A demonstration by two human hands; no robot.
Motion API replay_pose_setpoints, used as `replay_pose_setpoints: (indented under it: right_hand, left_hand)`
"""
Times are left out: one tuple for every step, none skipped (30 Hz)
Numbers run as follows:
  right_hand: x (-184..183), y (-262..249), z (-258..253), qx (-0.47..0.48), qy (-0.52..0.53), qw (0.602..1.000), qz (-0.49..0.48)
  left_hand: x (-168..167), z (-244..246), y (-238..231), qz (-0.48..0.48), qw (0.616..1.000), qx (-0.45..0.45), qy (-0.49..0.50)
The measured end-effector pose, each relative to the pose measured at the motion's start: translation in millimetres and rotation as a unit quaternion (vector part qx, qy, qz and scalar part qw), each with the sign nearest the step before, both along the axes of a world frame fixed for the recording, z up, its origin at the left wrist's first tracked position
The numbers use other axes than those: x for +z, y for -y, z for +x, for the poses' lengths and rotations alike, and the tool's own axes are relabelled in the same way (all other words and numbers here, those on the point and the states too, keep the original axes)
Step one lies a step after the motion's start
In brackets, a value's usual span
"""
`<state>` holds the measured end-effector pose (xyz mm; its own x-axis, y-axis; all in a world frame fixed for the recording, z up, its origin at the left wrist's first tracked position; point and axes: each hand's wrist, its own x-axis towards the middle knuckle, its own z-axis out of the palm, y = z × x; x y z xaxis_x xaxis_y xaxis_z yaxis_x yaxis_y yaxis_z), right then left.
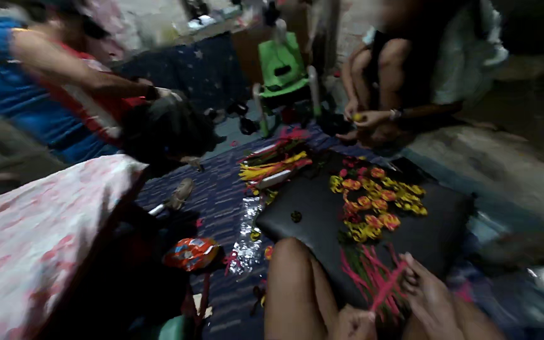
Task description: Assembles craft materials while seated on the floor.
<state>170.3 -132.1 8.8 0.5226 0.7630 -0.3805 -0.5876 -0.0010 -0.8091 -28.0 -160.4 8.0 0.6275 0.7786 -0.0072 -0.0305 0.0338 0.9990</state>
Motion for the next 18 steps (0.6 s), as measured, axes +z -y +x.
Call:
replay_pose_setpoints:
  right_hand:
    - [1.5, -1.5, 5.1, -0.044, -0.013, 0.999, -0.001]
    - [2.5, -1.0, 18.1, -0.084, -0.023, 0.996, 0.0]
    - [4.8, 0.0, 33.6, -0.125, -0.036, 0.992, -0.001]
    - [7.7, 1.4, 46.1, -0.15, -0.052, 0.987, 0.0]
    - [10.5, 3.7, 52.8, -0.163, -0.073, 0.984, 0.003]
    - [12.7, 6.7, 54.7, -0.164, -0.093, 0.982, 0.007]
    - [15.5, 7.9, 52.8, -0.159, -0.11, 0.981, 0.008]
    - [18.4, 8.5, 48.4, -0.146, -0.122, 0.982, 0.007]
    - [20.5, 9.9, 43.5, -0.124, -0.126, 0.984, 0.003]
    - [21.3, 10.8, 39.7, -0.098, -0.118, 0.988, 0.0]
    - [20.9, 11.1, 37.0, -0.07, -0.098, 0.993, -0.004]
    - [19.1, 11.4, 35.2, -0.044, -0.072, 0.996, -0.008]
    - [17.3, 11.3, 34.2, -0.025, -0.044, 0.999, -0.017]
    - [16.3, 11.1, 33.3, -0.013, -0.022, 0.999, -0.025]
    - [16.6, 11.5, 32.5, -0.006, -0.004, 0.999, -0.033]
    - [17.7, 12.1, 31.7, -0.004, 0.012, 0.999, -0.04]
    - [19.1, 12.7, 31.2, -0.005, 0.029, 0.999, -0.044]
    - [20.4, 13.3, 31.2, -0.006, 0.043, 0.998, -0.045]
  left_hand:
    - [0.4, -4.3, 7.0, 0.063, 0.996, 0.007, -0.059]
    - [0.8, -10.8, 15.7, 0.102, 0.989, 0.004, -0.107]
    - [-1.5, -16.6, 23.4, 0.125, 0.983, 0.001, -0.135]
    - [-5.0, -22.8, 28.3, 0.131, 0.98, 0.009, -0.151]
    - [-8.2, -28.7, 29.5, 0.129, 0.978, 0.028, -0.159]
    - [-11.2, -31.3, 26.0, 0.13, 0.978, 0.058, -0.153]
    - [-10.7, -31.5, 17.6, 0.131, 0.978, 0.088, -0.134]
    - [-7.0, -31.6, 7.5, 0.128, 0.979, 0.111, -0.113]
    - [-3.3, -32.2, -2.4, 0.123, 0.98, 0.128, -0.092]
    - [-1.0, -33.4, -12.2, 0.122, 0.98, 0.139, -0.077]
    - [0.1, -34.5, -20.7, 0.121, 0.979, 0.15, -0.069]
    - [0.5, -35.0, -27.4, 0.126, 0.977, 0.161, -0.067]
    - [0.3, -34.8, -31.9, 0.132, 0.975, 0.167, -0.067]
    - [1.1, -33.8, -34.6, 0.134, 0.974, 0.169, -0.067]
    - [1.8, -32.3, -35.8, 0.127, 0.975, 0.168, -0.066]
    - [2.4, -30.7, -36.2, 0.119, 0.977, 0.164, -0.066]
    - [2.6, -29.7, -36.9, 0.114, 0.979, 0.156, -0.068]
    - [2.9, -29.4, -38.6, 0.121, 0.979, 0.146, -0.079]
